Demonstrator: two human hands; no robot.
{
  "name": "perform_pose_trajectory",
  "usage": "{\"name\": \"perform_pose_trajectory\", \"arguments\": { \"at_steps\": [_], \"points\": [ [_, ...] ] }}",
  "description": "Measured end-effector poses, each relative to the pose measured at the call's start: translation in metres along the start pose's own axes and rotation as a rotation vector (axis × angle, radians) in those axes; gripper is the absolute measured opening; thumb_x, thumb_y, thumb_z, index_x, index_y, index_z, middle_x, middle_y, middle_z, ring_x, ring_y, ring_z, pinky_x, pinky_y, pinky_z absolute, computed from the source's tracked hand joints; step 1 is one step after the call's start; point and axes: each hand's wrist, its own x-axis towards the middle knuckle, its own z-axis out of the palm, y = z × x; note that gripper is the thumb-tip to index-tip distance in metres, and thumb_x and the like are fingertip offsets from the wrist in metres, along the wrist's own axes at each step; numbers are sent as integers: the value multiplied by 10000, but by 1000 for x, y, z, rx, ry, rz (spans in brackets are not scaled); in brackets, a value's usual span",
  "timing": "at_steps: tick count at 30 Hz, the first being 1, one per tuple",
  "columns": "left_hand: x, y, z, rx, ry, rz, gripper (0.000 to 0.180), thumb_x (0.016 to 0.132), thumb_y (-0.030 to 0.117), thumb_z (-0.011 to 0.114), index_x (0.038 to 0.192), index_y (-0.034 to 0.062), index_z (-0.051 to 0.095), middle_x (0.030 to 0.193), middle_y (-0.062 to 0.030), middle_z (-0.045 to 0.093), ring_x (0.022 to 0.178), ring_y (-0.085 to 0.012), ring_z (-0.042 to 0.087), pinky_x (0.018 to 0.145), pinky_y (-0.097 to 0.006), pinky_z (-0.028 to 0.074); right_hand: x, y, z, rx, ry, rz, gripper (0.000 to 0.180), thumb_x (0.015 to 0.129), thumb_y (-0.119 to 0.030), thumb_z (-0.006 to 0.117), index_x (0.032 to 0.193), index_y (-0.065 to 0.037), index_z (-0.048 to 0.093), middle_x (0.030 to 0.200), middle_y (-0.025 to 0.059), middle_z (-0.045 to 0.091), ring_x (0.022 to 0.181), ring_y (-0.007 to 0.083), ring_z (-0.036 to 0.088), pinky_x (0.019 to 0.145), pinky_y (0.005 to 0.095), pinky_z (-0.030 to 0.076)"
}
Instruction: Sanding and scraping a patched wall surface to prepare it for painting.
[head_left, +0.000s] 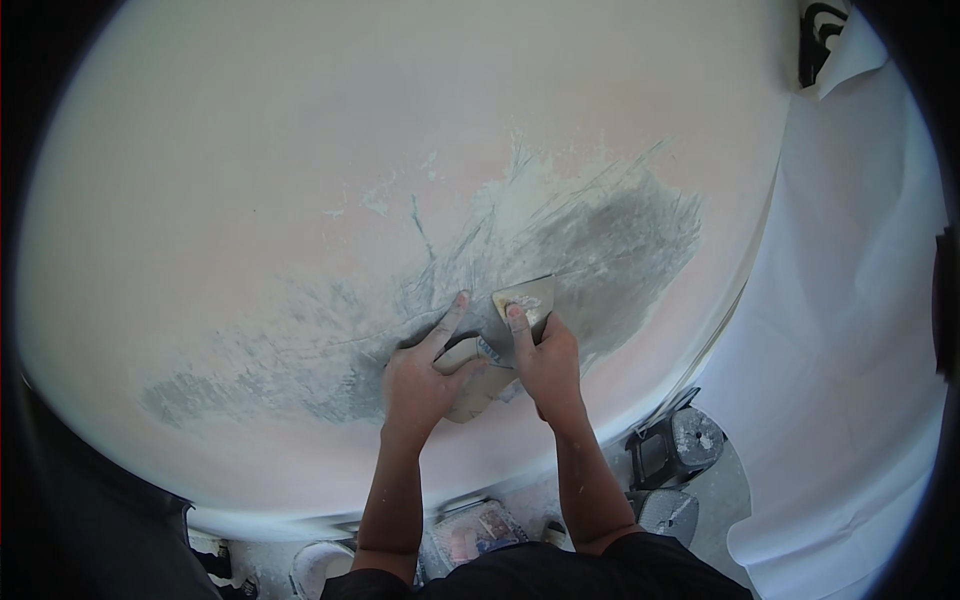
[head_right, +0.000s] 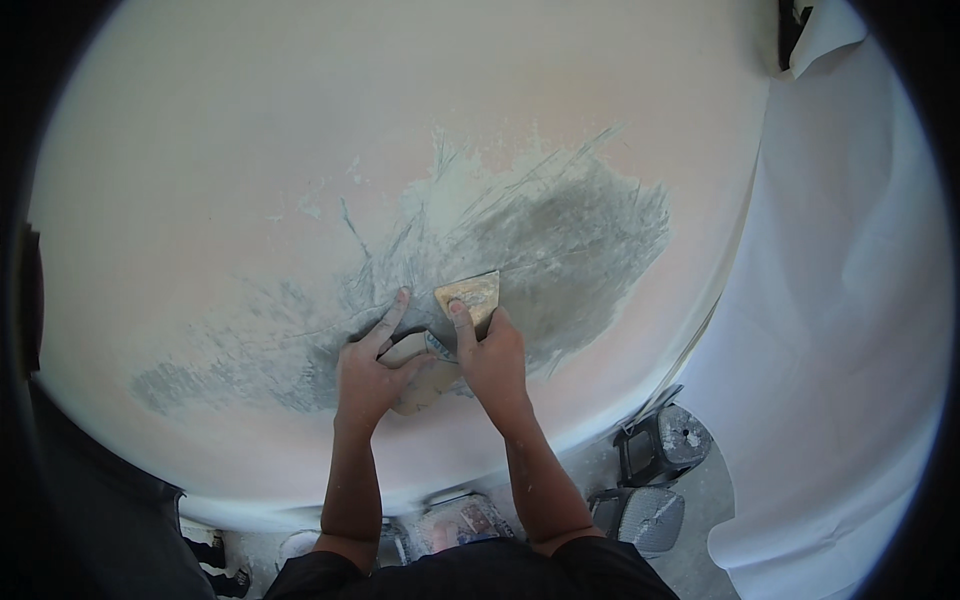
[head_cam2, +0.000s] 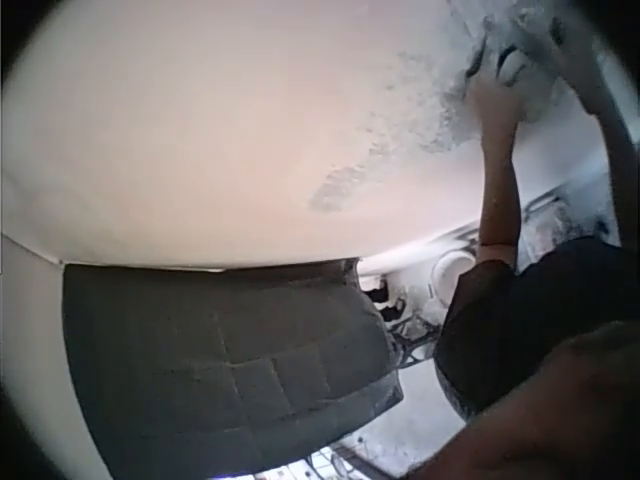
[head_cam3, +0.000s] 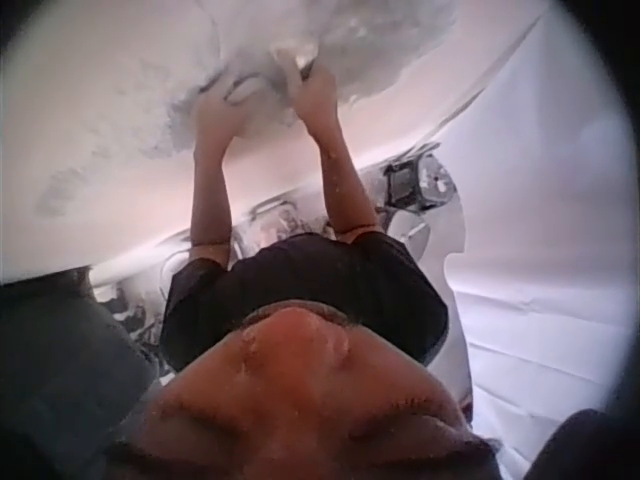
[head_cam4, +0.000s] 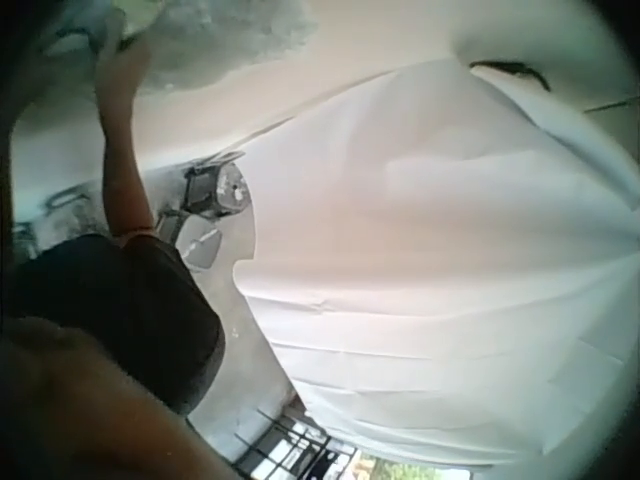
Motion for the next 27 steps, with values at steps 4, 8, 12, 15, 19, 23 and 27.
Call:
{"name": "perform_pose_trajectory", "arguments": {
  "at_steps": [4,8,12,15,19,23,27],
  "points": [
    [1,4,-4,13,4,49,916,602,153,927,1438,179,554,847,-206,714,599,-264,612,659,-333,540,14,-16,-8,-23,41,-73,487,960,-390,675,966,96,638,757,195,667,695,228,630,662,362,502],
    [1,-8,4,-5,78,164,914,603,152,926,1438,185,555,830,-202,712,581,-267,600,655,-339,542,5,1,-2,2,31,-48,456,977,-361,659,1008,94,650,781,161,679,713,159,598,678,328,493],
    [-2,-5,-2,36,22,75,905,604,168,926,1431,190,561,829,-196,714,602,-276,634,656,-352,548,9,-10,-8,-86,13,-50,525,937,-416,697,930,104,623,752,242,662,698,306,680,654,388,513],
    [-3,-8,0,48,33,83,898,604,190,926,1427,192,567,807,-189,710,595,-270,629,659,-350,547,3,-1,-1,32,43,-79,519,937,-416,697,930,98,627,755,240,664,697,304,680,656,390,514],
    [0,-7,2,85,26,61,873,633,277,903,1432,277,551,786,-140,718,639,-299,655,676,-389,560,15,-17,-6,-23,68,-93,512,941,-409,692,919,99,627,735,231,663,675,301,676,635,396,511],
    [0,3,-3,91,-46,-28,899,600,185,922,1426,190,568,840,-190,721,678,-284,697,692,-354,564,5,-8,-6,-31,60,-82,495,951,-390,685,901,99,622,723,222,659,649,283,657,624,390,508],
    [-2,-9,2,58,11,56,902,601,184,922,1428,183,564,894,-189,732,710,-288,711,708,-352,569,10,-12,-7,-81,42,-95,485,949,-380,690,900,97,620,727,223,658,653,285,659,627,388,509]
  ]
}}
